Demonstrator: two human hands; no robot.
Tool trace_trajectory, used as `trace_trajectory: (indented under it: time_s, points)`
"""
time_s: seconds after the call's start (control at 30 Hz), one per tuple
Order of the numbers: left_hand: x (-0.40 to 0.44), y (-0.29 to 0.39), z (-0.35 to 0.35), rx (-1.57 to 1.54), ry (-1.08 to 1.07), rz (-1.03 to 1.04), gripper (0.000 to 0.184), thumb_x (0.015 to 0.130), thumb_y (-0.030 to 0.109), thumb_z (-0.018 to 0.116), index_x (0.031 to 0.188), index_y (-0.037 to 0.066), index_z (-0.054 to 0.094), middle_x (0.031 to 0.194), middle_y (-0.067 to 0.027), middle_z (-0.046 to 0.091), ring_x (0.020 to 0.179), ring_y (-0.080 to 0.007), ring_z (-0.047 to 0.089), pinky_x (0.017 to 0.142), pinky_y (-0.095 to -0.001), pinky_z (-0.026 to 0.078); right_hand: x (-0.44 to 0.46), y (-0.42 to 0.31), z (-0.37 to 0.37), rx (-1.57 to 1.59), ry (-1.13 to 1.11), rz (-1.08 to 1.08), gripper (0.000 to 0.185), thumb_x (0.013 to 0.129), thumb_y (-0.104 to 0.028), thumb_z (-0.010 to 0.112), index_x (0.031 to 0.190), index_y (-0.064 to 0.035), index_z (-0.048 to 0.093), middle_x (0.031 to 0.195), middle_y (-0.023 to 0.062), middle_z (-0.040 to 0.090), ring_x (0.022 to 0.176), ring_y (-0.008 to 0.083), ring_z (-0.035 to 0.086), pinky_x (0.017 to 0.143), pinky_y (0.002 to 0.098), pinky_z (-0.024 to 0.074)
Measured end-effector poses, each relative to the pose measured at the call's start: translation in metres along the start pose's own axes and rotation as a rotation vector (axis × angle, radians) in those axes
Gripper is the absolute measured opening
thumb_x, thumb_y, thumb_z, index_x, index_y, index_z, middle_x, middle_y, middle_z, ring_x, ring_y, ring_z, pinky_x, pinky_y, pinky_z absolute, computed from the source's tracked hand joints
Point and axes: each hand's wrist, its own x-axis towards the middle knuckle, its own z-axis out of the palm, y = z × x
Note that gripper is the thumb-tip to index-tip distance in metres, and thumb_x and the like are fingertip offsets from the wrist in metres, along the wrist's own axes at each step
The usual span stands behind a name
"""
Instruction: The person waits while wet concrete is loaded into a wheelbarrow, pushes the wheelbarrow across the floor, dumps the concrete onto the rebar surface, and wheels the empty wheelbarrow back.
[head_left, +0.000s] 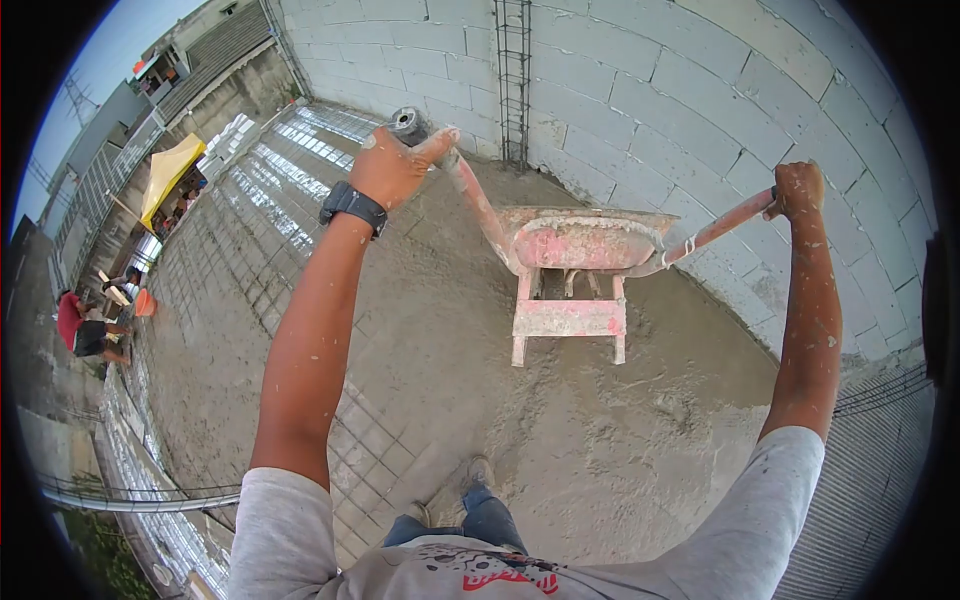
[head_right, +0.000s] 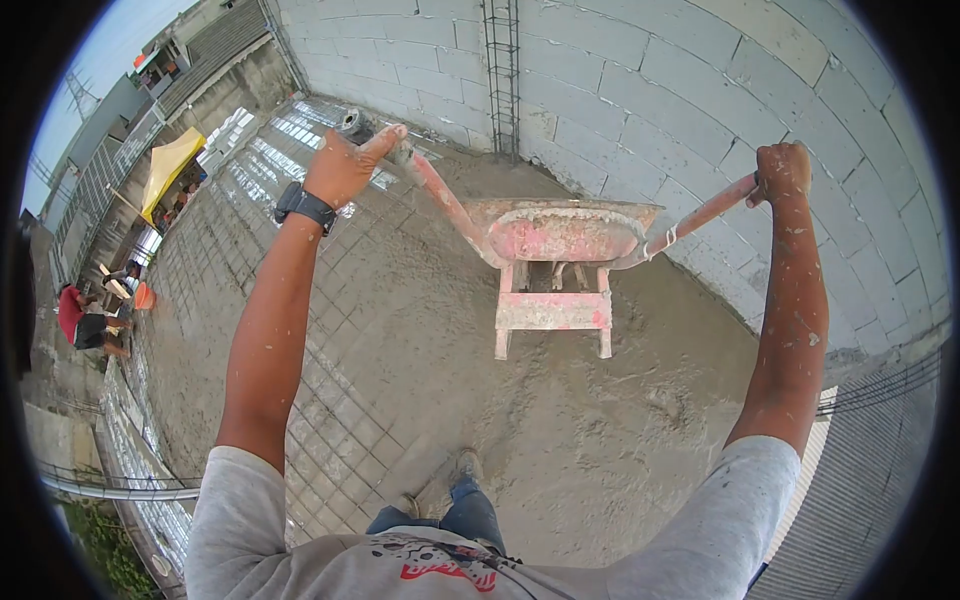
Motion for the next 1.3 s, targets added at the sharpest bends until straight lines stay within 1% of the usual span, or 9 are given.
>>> trace_trajectory:
  time_s: [0.1, 0.4, 0.6, 0.73, 0.83, 1.03, 1.13, 1.23, 1.3]
  points:
    - [0.032, 0.013, -0.015, -0.147, -0.287, 0.018, 0.119, 0.065, 0.079, 0.060, 0.120, -0.024, 0.037, 0.106, -0.0374, 0.057, 0.104, -0.0391, 0.060, 0.087, -0.0371, 0.049, -0.001, 0.000, 0.002, 0.000, 0.011, 0.003, 0.051, 0.041, -0.050, 0.089, 0.074, -0.0156, 0.070, 0.076, 0.0016, 0.070, 0.078, 0.0183, 0.068, 0.072, 0.0299, 0.0466]
    - [0.053, -0.002, 0.011, -0.215, -0.240, 0.076, 0.122, 0.064, 0.077, 0.062, 0.122, -0.025, 0.031, 0.113, -0.0371, 0.055, 0.109, -0.0395, 0.058, 0.093, -0.0358, 0.045, -0.014, 0.000, -0.004, -0.012, -0.003, 0.036, 0.050, 0.042, -0.051, 0.088, 0.071, -0.0147, 0.070, 0.072, 0.0024, 0.069, 0.076, 0.0180, 0.067, 0.073, 0.0299, 0.0463]
    - [-0.005, -0.009, -0.010, -0.513, -0.262, 0.229, 0.042, 0.084, 0.041, 0.067, 0.103, 0.003, 0.065, 0.093, -0.0065, 0.066, 0.080, -0.0147, 0.060, 0.074, -0.0315, 0.049, -0.059, -0.003, 0.001, 0.025, -0.017, 0.050, 0.047, 0.042, -0.053, 0.087, 0.068, -0.0172, 0.070, 0.070, 0.0008, 0.069, 0.073, 0.0160, 0.067, 0.067, 0.0299, 0.0442]
    - [-0.090, -0.043, -0.016, -0.721, -0.321, 0.209, 0.035, 0.087, 0.031, 0.066, 0.108, 0.004, 0.062, 0.095, -0.0050, 0.065, 0.081, -0.0119, 0.059, 0.073, -0.0285, 0.048, -0.140, -0.016, -0.003, 0.092, -0.120, 0.096, 0.047, 0.046, -0.050, 0.087, 0.073, -0.0144, 0.071, 0.075, 0.0041, 0.070, 0.074, 0.0190, 0.068, 0.068, 0.0305, 0.0480]
    - [-0.187, -0.077, -0.025, -0.719, -0.295, 0.169, 0.048, 0.087, 0.020, 0.065, 0.130, 0.005, 0.047, 0.117, -0.0113, 0.058, 0.087, -0.0150, 0.061, 0.078, -0.0288, 0.050, -0.224, -0.034, 0.020, 0.196, -0.256, 0.074, 0.042, 0.054, -0.042, 0.087, 0.077, -0.0095, 0.071, 0.083, 0.0098, 0.071, 0.082, 0.0229, 0.069, 0.075, 0.0327, 0.0529]
    - [-0.381, -0.165, -0.065, -1.378, -1.100, -0.254, 0.108, 0.078, 0.011, 0.075, 0.149, 0.019, -0.006, 0.136, -0.0207, 0.043, 0.112, -0.0325, 0.059, 0.089, -0.0397, 0.050, -0.419, -0.057, 0.088, 0.645, -0.919, 0.059, 0.041, 0.062, -0.026, 0.086, 0.085, 0.0008, 0.066, 0.089, 0.0183, 0.069, 0.075, 0.0267, 0.069, 0.066, 0.0390, 0.0538]
    - [-0.447, -0.222, -0.069, -1.541, -1.269, -0.281, 0.103, 0.082, 0.020, 0.072, 0.149, 0.020, -0.006, 0.132, -0.0192, 0.047, 0.099, -0.0280, 0.065, 0.083, -0.0394, 0.052, -0.519, -0.083, 0.102, 1.002, -1.086, 0.263, 0.027, 0.068, -0.012, 0.078, 0.080, 0.0035, 0.060, 0.061, 0.0115, 0.062, 0.051, 0.0202, 0.061, 0.045, 0.0355, 0.0492]
    - [-0.488, -0.277, -0.051, -1.305, -1.113, -1.012, 0.082, 0.083, 0.038, 0.069, 0.145, 0.011, 0.023, 0.116, -0.0158, 0.059, 0.082, -0.0201, 0.066, 0.070, -0.0343, 0.053, -0.616, -0.147, 0.116, 1.143, -1.098, 0.341, 0.026, 0.068, -0.013, 0.077, 0.074, 0.0028, 0.057, 0.060, 0.0113, 0.061, 0.048, 0.0188, 0.059, 0.042, 0.0347, 0.0465]
    - [-0.504, -0.340, -0.014, -0.704, -1.102, -0.857, 0.063, 0.080, 0.055, 0.066, 0.112, 0.001, 0.057, 0.089, -0.0103, 0.066, 0.062, -0.0149, 0.061, 0.056, -0.0300, 0.050, -0.671, -0.204, 0.109, 1.323, -1.202, 0.483, 0.022, 0.069, -0.010, 0.075, 0.076, 0.0016, 0.057, 0.059, 0.0097, 0.059, 0.047, 0.0188, 0.058, 0.042, 0.0344, 0.0457]
